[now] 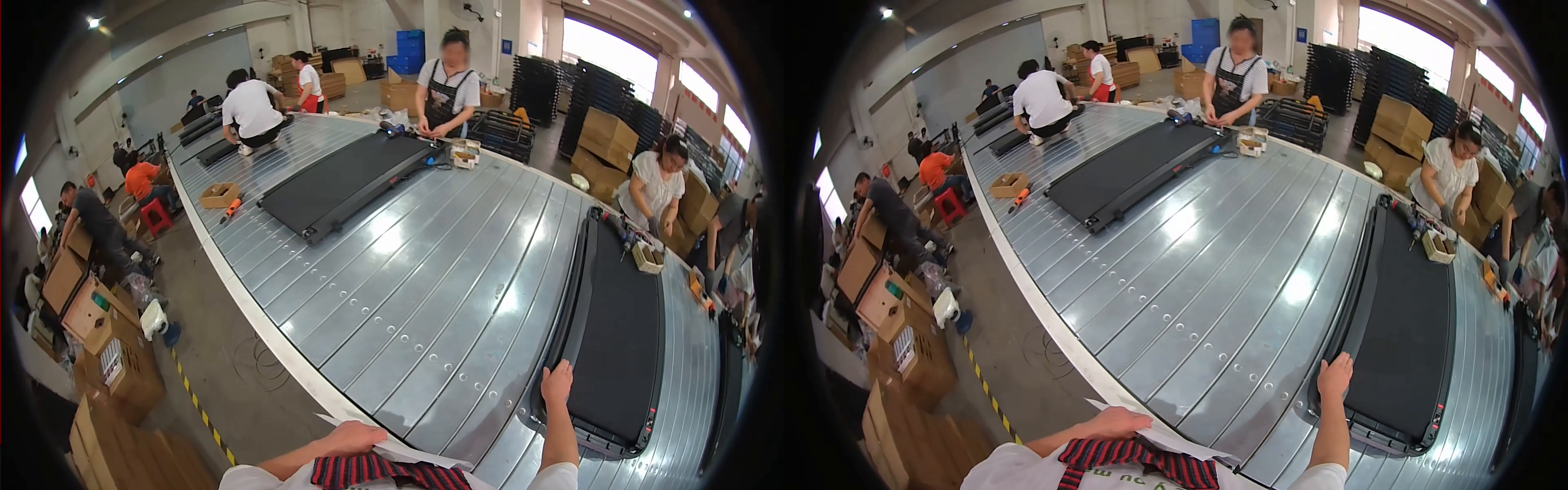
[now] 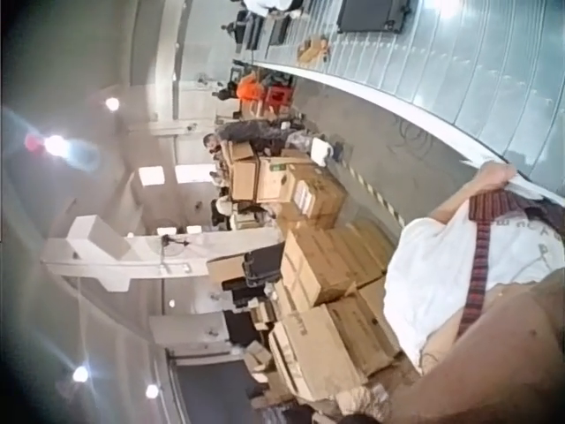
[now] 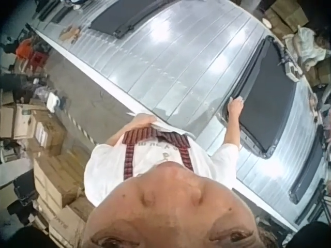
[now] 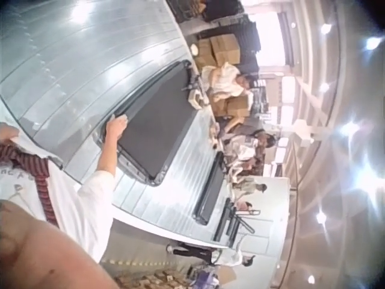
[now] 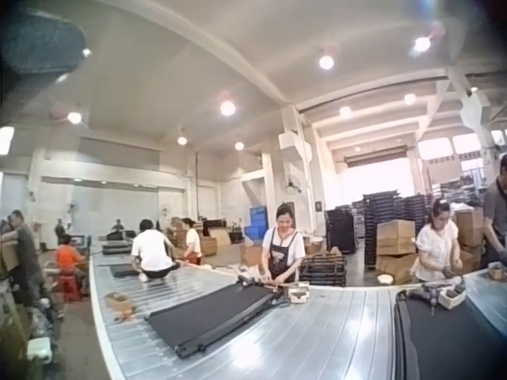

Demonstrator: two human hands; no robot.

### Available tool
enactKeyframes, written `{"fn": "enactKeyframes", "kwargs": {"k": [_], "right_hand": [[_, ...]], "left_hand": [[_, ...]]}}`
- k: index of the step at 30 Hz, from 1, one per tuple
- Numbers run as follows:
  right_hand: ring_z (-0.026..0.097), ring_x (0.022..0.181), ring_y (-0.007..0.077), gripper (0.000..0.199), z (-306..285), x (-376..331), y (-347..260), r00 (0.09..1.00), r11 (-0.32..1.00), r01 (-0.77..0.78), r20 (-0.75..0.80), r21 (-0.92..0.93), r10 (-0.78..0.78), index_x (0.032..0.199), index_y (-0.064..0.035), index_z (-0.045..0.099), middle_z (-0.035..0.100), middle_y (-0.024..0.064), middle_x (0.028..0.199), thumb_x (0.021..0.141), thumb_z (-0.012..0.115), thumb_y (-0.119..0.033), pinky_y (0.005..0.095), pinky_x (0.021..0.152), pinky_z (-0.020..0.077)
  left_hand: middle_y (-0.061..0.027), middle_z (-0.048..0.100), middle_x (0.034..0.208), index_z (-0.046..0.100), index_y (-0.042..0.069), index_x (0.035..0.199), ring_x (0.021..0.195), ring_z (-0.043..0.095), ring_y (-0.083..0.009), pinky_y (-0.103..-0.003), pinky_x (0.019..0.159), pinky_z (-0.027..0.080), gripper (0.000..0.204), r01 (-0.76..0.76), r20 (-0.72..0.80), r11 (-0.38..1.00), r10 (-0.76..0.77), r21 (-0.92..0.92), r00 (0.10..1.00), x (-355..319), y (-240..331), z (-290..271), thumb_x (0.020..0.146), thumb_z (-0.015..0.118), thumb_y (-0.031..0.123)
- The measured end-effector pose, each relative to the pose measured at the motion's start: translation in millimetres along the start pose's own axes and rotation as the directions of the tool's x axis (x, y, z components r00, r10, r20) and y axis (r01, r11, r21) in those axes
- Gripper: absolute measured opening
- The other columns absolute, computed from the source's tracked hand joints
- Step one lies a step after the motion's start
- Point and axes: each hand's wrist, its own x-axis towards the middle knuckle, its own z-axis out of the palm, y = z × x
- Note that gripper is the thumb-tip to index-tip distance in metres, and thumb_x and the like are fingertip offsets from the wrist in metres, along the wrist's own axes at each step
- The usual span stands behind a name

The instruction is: Apply warning and QR code labels to treadmills on an assembly line.

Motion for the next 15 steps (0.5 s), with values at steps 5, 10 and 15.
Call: {"fn": "enactKeyframes", "kwargs": {"k": [5,10,15], "right_hand": [[0.036,0.116,0.0358,0.061,-3.6,-21.9,-21.1,0.993,0.991,-0.115,0.014,-0.072,0.117,0.119,0.0086,0.035,0.041,0.0231,0.121,0.077,0.058,-0.028,0.0401,0.096,0.0297],[0.039,0.113,0.0357,0.062,-16.3,-70.7,-118.5,0.985,0.992,-0.086,0.154,0.090,0.071,0.122,0.0037,0.036,0.043,0.0237,0.119,0.075,0.060,-0.030,0.0411,0.096,0.0306],[0.036,0.115,0.0385,0.050,52.2,-176.1,-273.5,0.905,0.932,-0.028,0.405,0.362,-0.130,0.116,0.0030,0.042,0.041,0.0250,0.121,0.077,0.056,-0.025,0.0432,0.097,0.0292]], "left_hand": [[-0.0163,0.056,0.088,0.049,0.014,0.099,0.084,0.053,-0.0368,-0.040,0.069,0.042,0.022,0.031,-0.069,0.990,-0.041,-0.137,0.997,-42.6,-31.9,23.0,0.078,0.043,0.017],[-0.0175,0.055,0.096,0.050,0.013,0.099,0.091,0.050,-0.0380,-0.041,0.078,0.038,0.034,0.281,0.095,0.920,-0.265,-0.273,0.960,-82.5,-64.2,7.2,0.085,0.030,0.036],[-0.0172,0.055,0.091,0.048,0.010,0.092,0.088,0.050,-0.0372,-0.042,0.075,0.038,0.029,0.223,0.030,0.916,-0.226,-0.335,0.974,-141.0,-83.7,-31.4,0.085,0.031,0.032]]}}
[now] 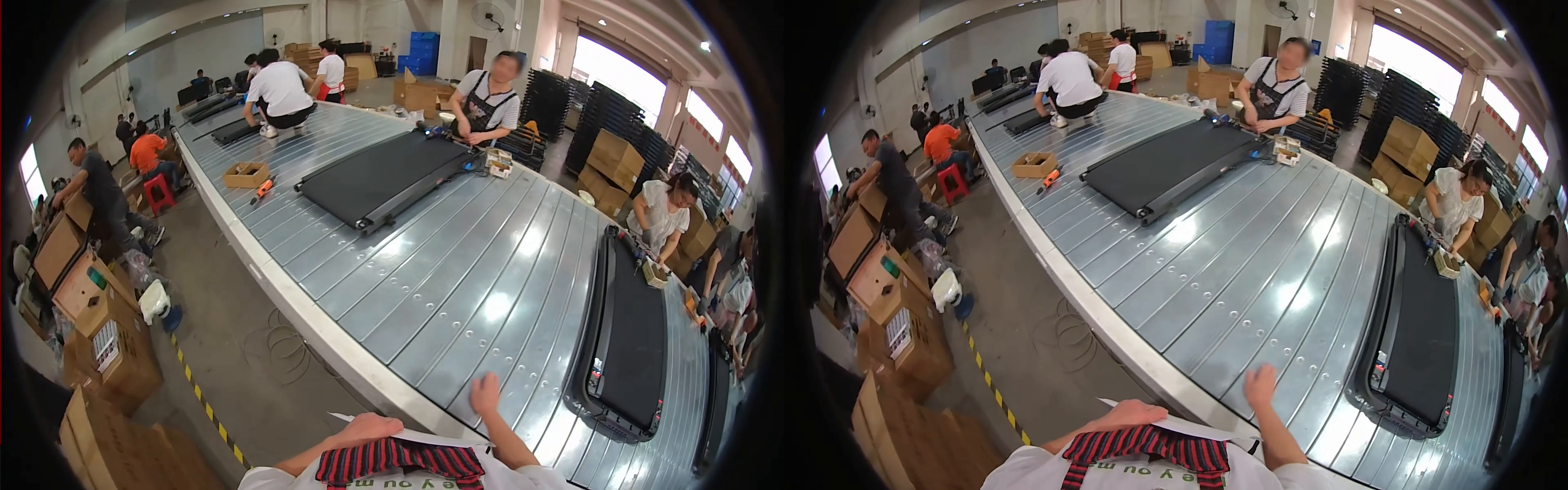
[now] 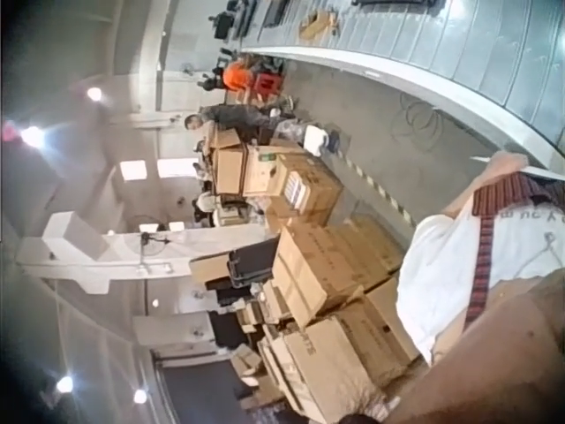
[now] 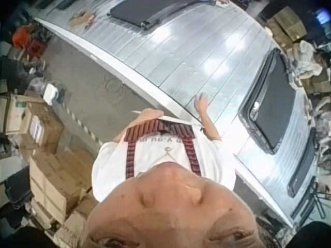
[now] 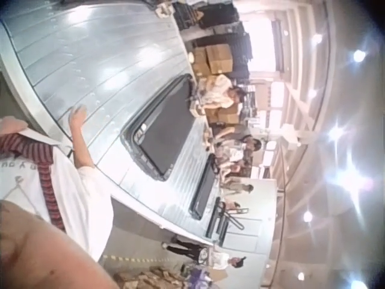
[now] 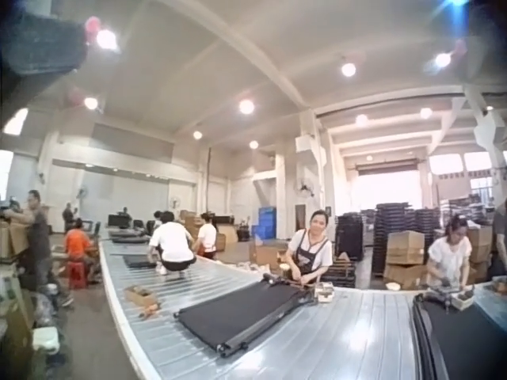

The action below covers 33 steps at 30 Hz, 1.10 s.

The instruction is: Apply warning and QR code labels to treadmills on an assembly line.

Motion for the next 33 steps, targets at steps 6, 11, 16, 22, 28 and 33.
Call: {"fn": "enactKeyframes", "kwargs": {"k": [6,11,16,22,28,33], "right_hand": [[0.032,0.117,0.0403,0.046,81.8,5.2,-73.5,0.944,0.956,0.267,-0.169,-0.120,-0.285,0.113,0.0032,0.043,0.039,0.0254,0.123,0.077,0.054,-0.023,0.0451,0.098,0.0262],[0.028,0.122,0.0365,0.047,80.5,8.7,-98.3,0.946,0.948,0.074,-0.280,-0.310,-0.166,0.123,0.0018,0.037,0.033,0.0217,0.130,0.086,0.044,-0.026,0.0442,0.101,0.0208],[0.027,0.124,0.0328,0.046,96.6,17.6,-95.5,0.932,0.919,0.046,-0.314,-0.391,-0.180,0.124,0.0011,0.035,0.034,0.0192,0.131,0.088,0.042,-0.027,0.0427,0.102,0.0201],[0.028,0.123,0.0326,0.044,97.8,16.0,-95.9,0.928,0.922,0.071,-0.315,-0.381,-0.202,0.122,0.0012,0.037,0.035,0.0179,0.130,0.088,0.042,-0.025,0.0404,0.102,0.0203],[0.031,0.120,0.0341,0.040,103.0,24.3,-84.9,0.918,0.958,0.016,-0.375,-0.287,-0.128,0.118,0.0016,0.042,0.038,0.0195,0.127,0.088,0.041,-0.025,0.0417,0.101,0.0230],[0.040,0.112,0.0358,0.034,107.8,83.2,-120.4,0.824,0.984,0.112,-0.541,-0.135,-0.168,0.110,0.0031,0.049,0.043,0.0222,0.121,0.089,0.039,-0.022,0.0419,0.096,0.0287]], "left_hand": [[-0.0168,0.052,0.079,0.044,0.007,0.084,0.080,0.052,-0.0375,-0.042,0.068,0.041,0.020,-0.086,-0.218,0.996,0.089,0.021,0.972,-62.3,-78.7,-25.2,0.082,0.036,0.026],[-0.0160,0.053,0.080,0.044,0.007,0.083,0.078,0.053,-0.0363,-0.042,0.065,0.043,0.012,-0.066,-0.357,0.997,0.078,0.048,0.931,-106.3,-125.4,-55.4,0.078,0.039,0.017],[-0.0163,0.053,0.080,0.044,0.004,0.080,0.078,0.053,-0.0357,-0.043,0.065,0.042,0.011,-0.071,-0.381,0.992,0.107,0.108,0.919,-121.8,-159.2,-68.9,0.078,0.040,0.014],[-0.0158,0.054,0.079,0.044,0.003,0.077,0.077,0.053,-0.0354,-0.042,0.068,0.043,0.007,-0.084,-0.366,0.981,0.145,0.177,0.919,-90.7,-182.2,-104.8,0.075,0.042,0.009],[-0.0149,0.054,0.077,0.044,0.002,0.075,0.079,0.054,-0.0335,-0.040,0.071,0.042,0.009,-0.135,-0.315,0.944,0.232,0.301,0.920,-59.7,-200.9,-169.4,0.076,0.042,0.011],[-0.0142,0.054,0.076,0.044,0.003,0.075,0.079,0.055,-0.0321,-0.040,0.071,0.041,0.008,-0.141,-0.273,0.939,0.231,0.313,0.934,-39.6,-200.2,-209.3,0.076,0.042,0.010]]}}
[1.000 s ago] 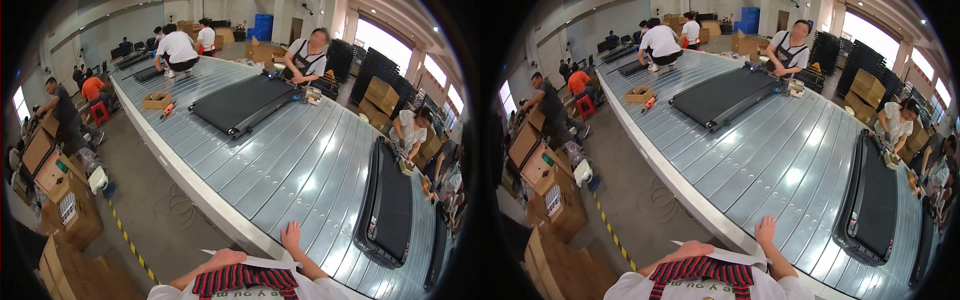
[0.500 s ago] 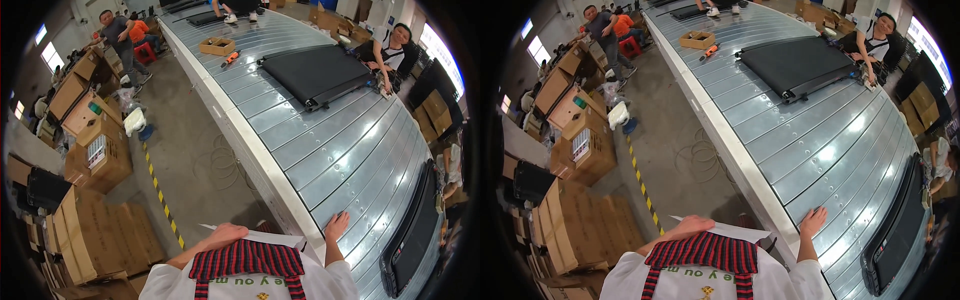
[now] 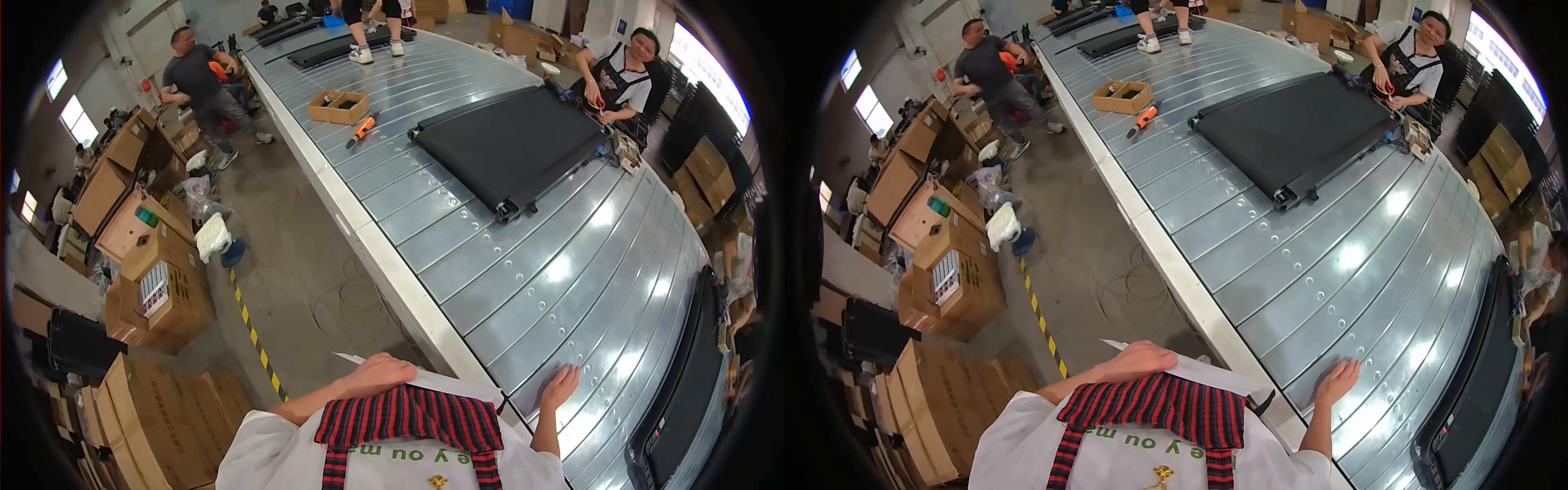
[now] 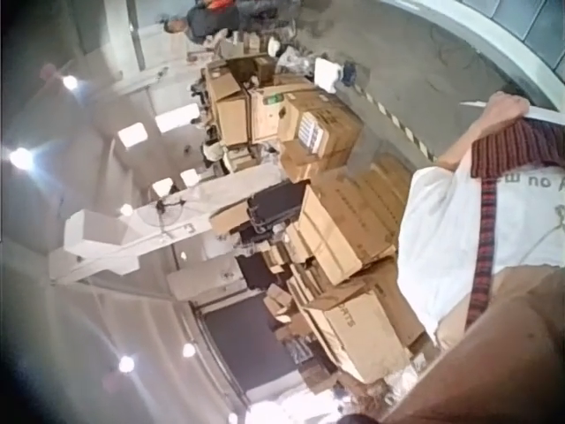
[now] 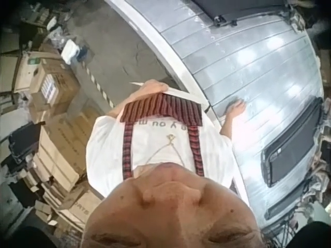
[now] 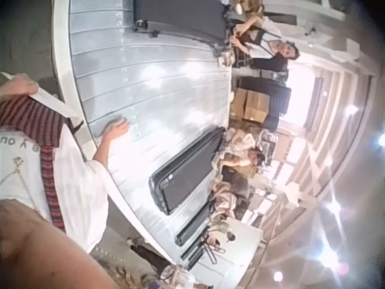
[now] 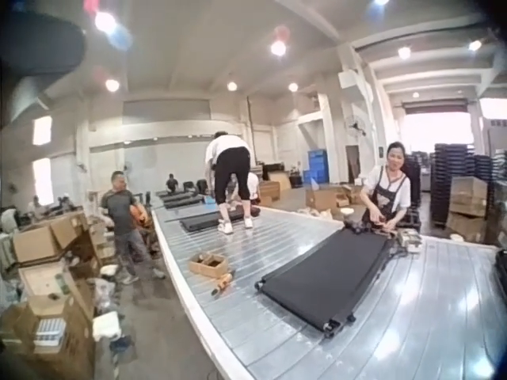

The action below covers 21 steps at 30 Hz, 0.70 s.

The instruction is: Apply warning and QR code labels to treadmills on an assembly line.

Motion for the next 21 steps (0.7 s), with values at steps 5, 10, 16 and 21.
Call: {"fn": "enactKeyframes", "kwargs": {"k": [5,10,16,21], "right_hand": [[0.039,0.112,0.0352,0.033,29.8,47.0,25.2,0.995,0.997,-0.015,-0.096,-0.069,0.008,0.110,0.0017,0.049,0.043,0.0218,0.121,0.089,0.040,-0.022,0.0416,0.095,0.0299],[0.039,0.113,0.0355,0.034,17.2,50.5,14.0,0.991,0.981,-0.123,0.029,-0.151,0.129,0.110,0.0012,0.049,0.044,0.0208,0.120,0.089,0.040,-0.024,0.0422,0.095,0.0304],[0.037,0.115,0.0351,0.036,23.2,48.3,21.2,0.990,0.980,-0.138,0.017,-0.143,0.142,0.111,0.0014,0.048,0.043,0.0206,0.122,0.091,0.036,-0.026,0.0416,0.097,0.0289],[0.036,0.116,0.0351,0.037,25.3,45.3,27.4,0.986,0.978,-0.161,0.017,-0.129,0.165,0.112,0.0017,0.048,0.042,0.0201,0.123,0.091,0.035,-0.026,0.0407,0.097,0.0285]], "left_hand": [[-0.0148,0.054,0.074,0.043,0.003,0.073,0.077,0.054,-0.0339,-0.041,0.067,0.041,0.008,-0.011,-0.032,1.000,0.011,0.021,0.999,22.1,-21.9,-9.8,0.074,0.043,0.011],[-0.0158,0.053,0.074,0.042,0.003,0.073,0.074,0.053,-0.0371,-0.045,0.064,0.041,0.012,0.034,-0.036,0.999,-0.033,0.031,0.999,35.0,-30.2,-20.1,0.073,0.045,0.014],[-0.0179,0.054,0.074,0.042,0.001,0.075,0.073,0.054,-0.0378,-0.045,0.061,0.042,0.011,0.051,0.028,0.997,-0.049,-0.063,0.998,72.9,-41.2,-33.6,0.075,0.043,0.013],[-0.0187,0.054,0.073,0.043,0.001,0.076,0.072,0.054,-0.0383,-0.045,0.061,0.042,0.011,-0.032,0.121,0.999,0.026,0.041,0.992,93.7,-52.9,-45.8,0.075,0.042,0.012]]}}
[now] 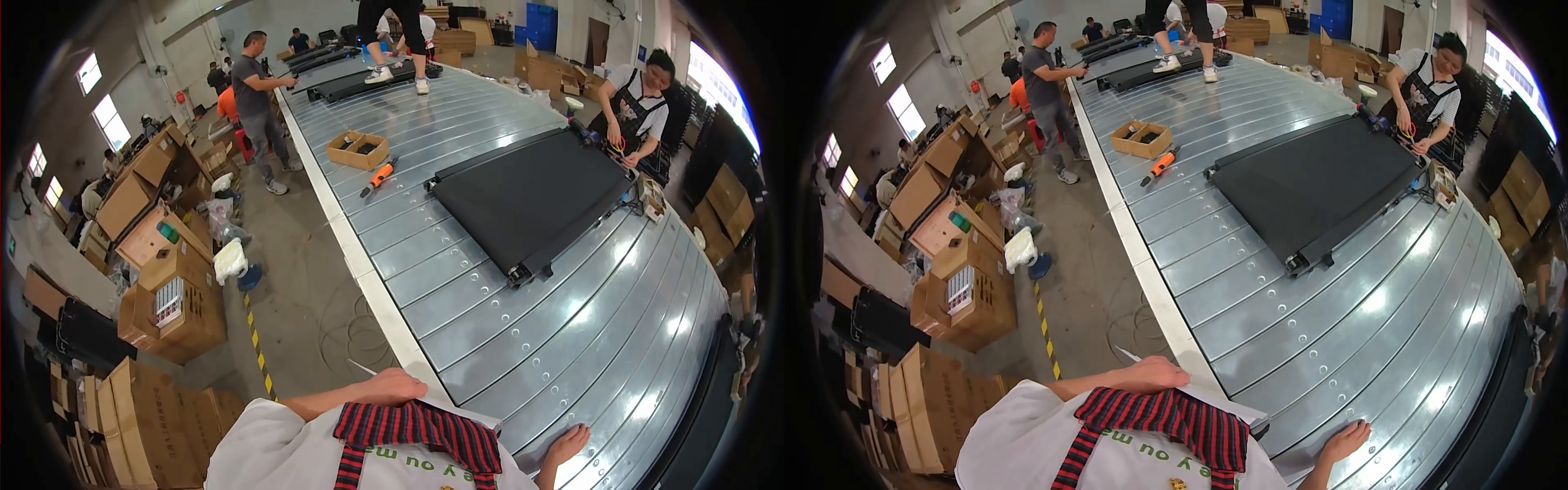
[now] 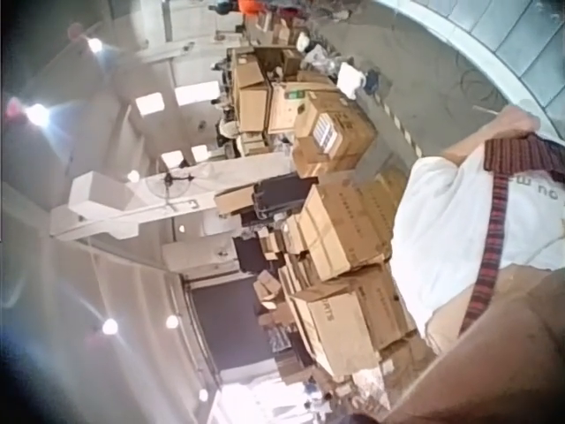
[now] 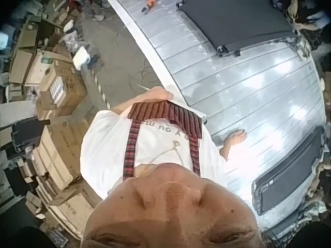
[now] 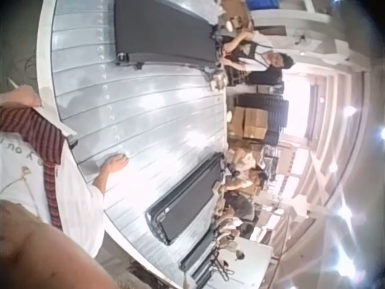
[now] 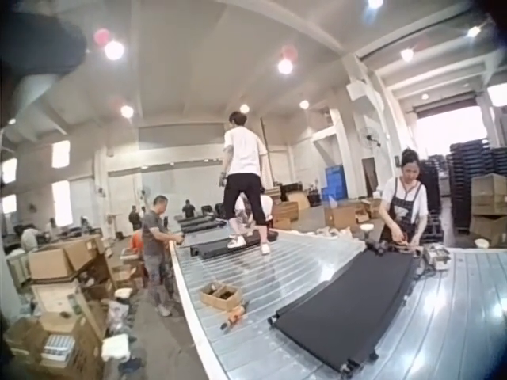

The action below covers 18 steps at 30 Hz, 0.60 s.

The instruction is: Apply warning and QR code labels to treadmills on an assembly line.

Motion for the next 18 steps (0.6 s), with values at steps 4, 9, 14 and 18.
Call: {"fn": "enactKeyframes", "kwargs": {"k": [4,9,14,18], "right_hand": [[0.036,0.116,0.0351,0.037,6.7,-0.3,7.3,1.000,1.000,0.002,-0.021,-0.017,-0.003,0.111,0.0022,0.049,0.043,0.0203,0.123,0.091,0.034,-0.025,0.0402,0.097,0.0284],[0.036,0.116,0.0350,0.036,7.4,1.6,6.9,1.000,1.000,0.010,-0.021,-0.030,-0.010,0.111,0.0018,0.049,0.043,0.0207,0.122,0.090,0.035,-0.024,0.0401,0.097,0.0289],[0.037,0.114,0.0353,0.035,10.9,4.3,12.9,1.000,0.999,0.014,-0.024,-0.047,-0.015,0.110,0.0024,0.049,0.044,0.0212,0.120,0.090,0.036,-0.024,0.0406,0.096,0.0296],[0.039,0.113,0.0355,0.033,5.5,3.0,6.7,0.999,1.000,0.010,-0.035,-0.017,-0.010,0.108,0.0031,0.050,0.045,0.0215,0.118,0.090,0.037,-0.022,0.0408,0.095,0.0305]], "left_hand": [[-0.0186,0.055,0.074,0.044,0.001,0.077,0.073,0.055,-0.0379,-0.044,0.061,0.042,0.012,0.000,0.027,1.000,0.001,-0.007,1.000,2.1,-5.0,-10.2,0.075,0.043,0.012],[-0.0189,0.056,0.075,0.045,0.001,0.077,0.075,0.055,-0.0374,-0.044,0.062,0.043,0.012,0.028,0.054,1.000,-0.029,0.013,0.998,-1.4,-15.7,-8.0,0.076,0.042,0.013],[-0.0187,0.055,0.075,0.044,0.001,0.077,0.075,0.055,-0.0373,-0.044,0.063,0.042,0.011,0.041,-0.009,0.999,-0.041,-0.021,0.999,-9.0,-21.6,-7.5,0.077,0.041,0.012],[-0.0188,0.055,0.075,0.044,0.001,0.077,0.075,0.055,-0.0374,-0.044,0.062,0.042,0.011,0.043,-0.005,0.999,-0.043,-0.018,0.999,-9.3,-24.2,-12.7,0.077,0.041,0.012]]}}
